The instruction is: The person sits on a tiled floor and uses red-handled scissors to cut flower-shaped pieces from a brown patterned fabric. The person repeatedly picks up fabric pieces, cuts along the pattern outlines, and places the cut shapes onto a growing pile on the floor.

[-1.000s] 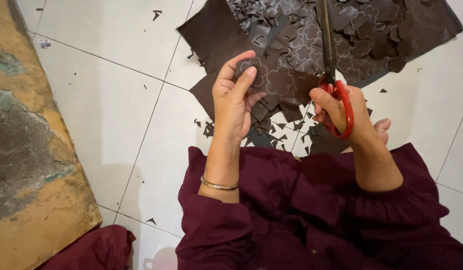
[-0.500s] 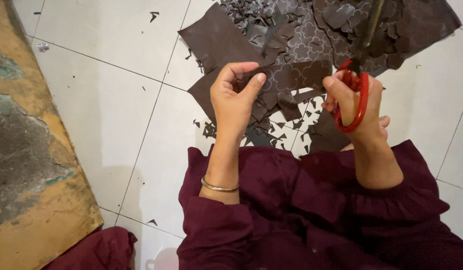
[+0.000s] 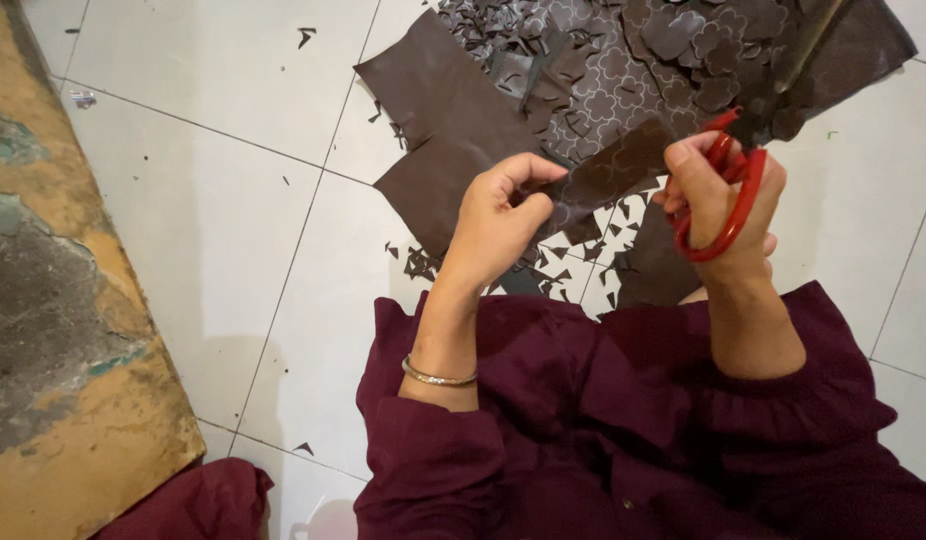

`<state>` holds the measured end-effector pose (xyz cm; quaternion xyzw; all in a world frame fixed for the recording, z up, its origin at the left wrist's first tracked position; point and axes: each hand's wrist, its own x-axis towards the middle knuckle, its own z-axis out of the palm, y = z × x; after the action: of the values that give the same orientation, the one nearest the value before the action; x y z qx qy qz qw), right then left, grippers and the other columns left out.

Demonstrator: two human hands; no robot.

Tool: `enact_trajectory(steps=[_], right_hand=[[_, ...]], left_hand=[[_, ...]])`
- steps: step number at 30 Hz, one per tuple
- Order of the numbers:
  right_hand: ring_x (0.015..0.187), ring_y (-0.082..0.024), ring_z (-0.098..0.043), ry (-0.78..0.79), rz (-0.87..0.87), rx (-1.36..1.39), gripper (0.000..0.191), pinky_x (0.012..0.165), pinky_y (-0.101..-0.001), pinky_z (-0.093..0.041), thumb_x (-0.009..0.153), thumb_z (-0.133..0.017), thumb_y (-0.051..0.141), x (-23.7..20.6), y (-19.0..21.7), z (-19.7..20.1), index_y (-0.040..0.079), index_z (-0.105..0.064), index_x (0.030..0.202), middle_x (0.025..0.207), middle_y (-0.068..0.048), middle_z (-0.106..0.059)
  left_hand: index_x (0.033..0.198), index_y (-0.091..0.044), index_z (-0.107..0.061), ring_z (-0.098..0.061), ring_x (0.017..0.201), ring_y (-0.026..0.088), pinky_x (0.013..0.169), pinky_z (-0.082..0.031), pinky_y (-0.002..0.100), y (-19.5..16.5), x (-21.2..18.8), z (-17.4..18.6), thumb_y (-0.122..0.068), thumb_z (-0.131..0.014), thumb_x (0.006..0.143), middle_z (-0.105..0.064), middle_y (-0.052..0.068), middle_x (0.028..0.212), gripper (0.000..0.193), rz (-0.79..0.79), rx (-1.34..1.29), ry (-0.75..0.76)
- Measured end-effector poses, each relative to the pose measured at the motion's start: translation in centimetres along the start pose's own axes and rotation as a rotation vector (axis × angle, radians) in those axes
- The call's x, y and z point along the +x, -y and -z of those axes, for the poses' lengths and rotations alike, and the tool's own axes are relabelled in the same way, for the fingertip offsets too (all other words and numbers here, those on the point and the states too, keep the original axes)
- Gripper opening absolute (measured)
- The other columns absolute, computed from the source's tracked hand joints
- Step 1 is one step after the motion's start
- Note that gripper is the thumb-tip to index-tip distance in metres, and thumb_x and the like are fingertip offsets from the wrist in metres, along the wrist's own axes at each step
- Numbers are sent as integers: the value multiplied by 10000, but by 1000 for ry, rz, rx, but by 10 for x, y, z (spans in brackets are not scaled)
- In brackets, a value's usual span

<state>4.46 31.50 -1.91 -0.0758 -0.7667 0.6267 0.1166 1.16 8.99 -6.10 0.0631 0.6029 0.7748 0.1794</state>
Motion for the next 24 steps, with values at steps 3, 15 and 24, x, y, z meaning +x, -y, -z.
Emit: enact_trajectory(steps=[3, 15, 24], right_hand=[[598, -105, -581, 48, -14, -4, 184, 610, -258, -533, 1033, -629, 126, -1, 0, -1, -30, -670, 946, 720, -38, -613], [624, -99, -584, 82, 56, -24, 168, 636, -246, -531, 1071, -669, 128, -3, -4, -3, -11, -640, 982, 731, -41, -601], [746, -158, -711, 184, -45, 54, 257, 701, -275, -586, 1049, -674, 206, -2, -13, -7, -48, -684, 1079, 888, -116, -730]], left_hand=[[1052, -4, -693, -620, 759, 42, 662, -500, 207, -6, -1, 0, 21, -606, 874, -702, -14, 900, 200, 8, -28, 91], [1055, -22, -724, -585, 730, 37, 661, -474, 210, 0, 0, -13, -98, -698, 947, -692, -19, 818, 135, 28, 29, 96], [1174, 2, -687, -688, 917, 112, 840, -561, 277, 16, 11, -13, -84, -633, 1020, -734, 49, 1059, 185, -29, -716, -146]])
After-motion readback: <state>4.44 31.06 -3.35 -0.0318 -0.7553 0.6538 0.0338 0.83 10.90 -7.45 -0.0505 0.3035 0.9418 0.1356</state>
